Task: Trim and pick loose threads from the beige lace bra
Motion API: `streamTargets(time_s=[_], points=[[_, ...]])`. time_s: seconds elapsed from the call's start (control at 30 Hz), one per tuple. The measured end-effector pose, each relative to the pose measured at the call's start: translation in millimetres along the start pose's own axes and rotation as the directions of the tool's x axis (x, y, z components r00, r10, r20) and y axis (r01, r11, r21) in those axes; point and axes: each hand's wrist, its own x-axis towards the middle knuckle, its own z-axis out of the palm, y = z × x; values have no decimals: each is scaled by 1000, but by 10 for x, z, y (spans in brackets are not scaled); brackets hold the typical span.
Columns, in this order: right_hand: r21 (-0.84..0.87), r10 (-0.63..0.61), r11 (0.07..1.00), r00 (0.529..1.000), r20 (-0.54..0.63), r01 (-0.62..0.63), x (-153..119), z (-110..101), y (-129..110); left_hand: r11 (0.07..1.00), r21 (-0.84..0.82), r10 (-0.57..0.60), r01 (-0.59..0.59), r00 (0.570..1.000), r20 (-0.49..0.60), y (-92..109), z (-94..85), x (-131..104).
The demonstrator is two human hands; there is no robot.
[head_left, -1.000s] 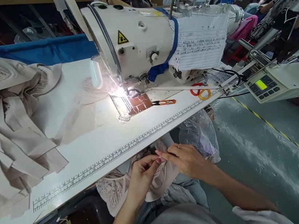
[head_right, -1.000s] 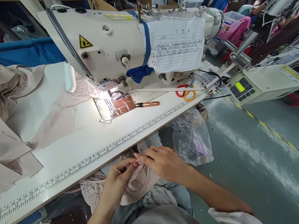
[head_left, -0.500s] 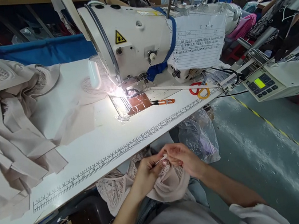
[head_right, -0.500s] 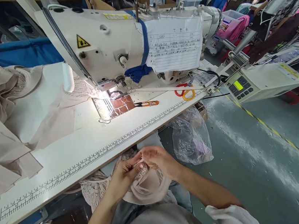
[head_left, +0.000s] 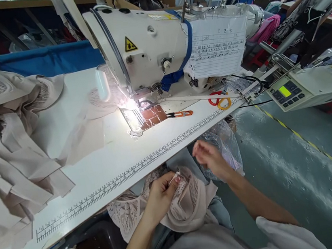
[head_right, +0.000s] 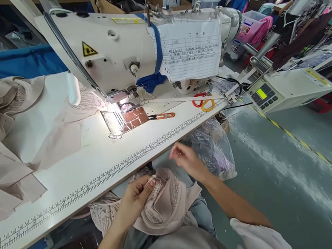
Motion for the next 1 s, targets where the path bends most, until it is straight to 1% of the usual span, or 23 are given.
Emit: streamTargets(time_s=[0.03, 0.1, 0.17, 0.23, 0.33, 0.4, 0.43, 0.5, 0.57, 0.63, 0.73, 0.77, 0.8, 0.83, 0.87, 0.9, 0.93, 0.97, 1.0], points=[[-139, -47, 988, 994, 98, 61, -54, 68, -1, 999, 31, 15, -15, 1000, -9, 16, 11, 10], [-335, -146, 914, 957, 251, 228, -156, 210, 13, 997, 68, 34, -33, 999, -22, 52, 30, 24], [-413, -229, 842, 924, 307, 346, -208, 302, 47, 997, 75, 38, -36, 999, -19, 74, 36, 28], [-437, -276, 815, 918, 285, 380, -195, 319, 85, 997, 64, 34, -32, 999, -25, 75, 28, 26], [-399, -322, 835, 925, 204, 379, -107, 260, 107, 999, 45, 29, -27, 999, -46, 48, 13, 24], [-347, -314, 865, 931, 188, 362, -56, 229, 97, 999, 47, 28, -26, 999, -43, 29, 12, 24], [-330, -296, 877, 934, 202, 349, -43, 225, 91, 998, 56, 25, -22, 999, -40, 22, 14, 24], [-335, -222, 891, 937, 268, 307, -39, 238, 85, 996, 82, 22, -19, 999, -40, 14, 21, 23], [-357, -145, 894, 929, 340, 270, -49, 261, 90, 993, 112, 28, -22, 998, -51, 10, 23, 22], [-338, -122, 908, 929, 349, 247, -53, 274, 93, 990, 139, 39, -31, 998, -56, 9, 19, 26], [-201, -173, 951, 943, 284, 235, -54, 286, 62, 981, 185, 79, -66, 995, -62, 23, 6, 40], [-130, -177, 966, 941, 289, 222, -61, 295, 42, 976, 197, 103, -89, 993, -61, 33, 2, 46], [-51, -171, 979, 930, 324, 197, -73, 308, 22, 973, 203, 127, -113, 990, -55, 45, 1, 52], [16, -160, 986, 909, 384, 166, -88, 321, 7, 970, 201, 146, -134, 988, -43, 57, 0, 55], [46, -154, 988, 880, 449, 150, -102, 330, 0, 971, 186, 156, -149, 987, -27, 68, 1, 56], [18, -158, 985, 850, 502, 173, -110, 326, 6, 976, 157, 154, -150, 988, -14, 75, 1, 53], [-88, -161, 967, 838, 522, 241, -109, 305, 27, 982, 121, 146, -144, 989, -7, 77, 0, 45], [-253, -163, 912, 851, 499, 323, -95, 261, 62, 987, 88, 138, -137, 990, -5, 75, -2, 33], [-439, -169, 817, 882, 440, 375, -69, 196, 109, 990, 56, 128, -127, 992, -12, 67, -7, 18]])
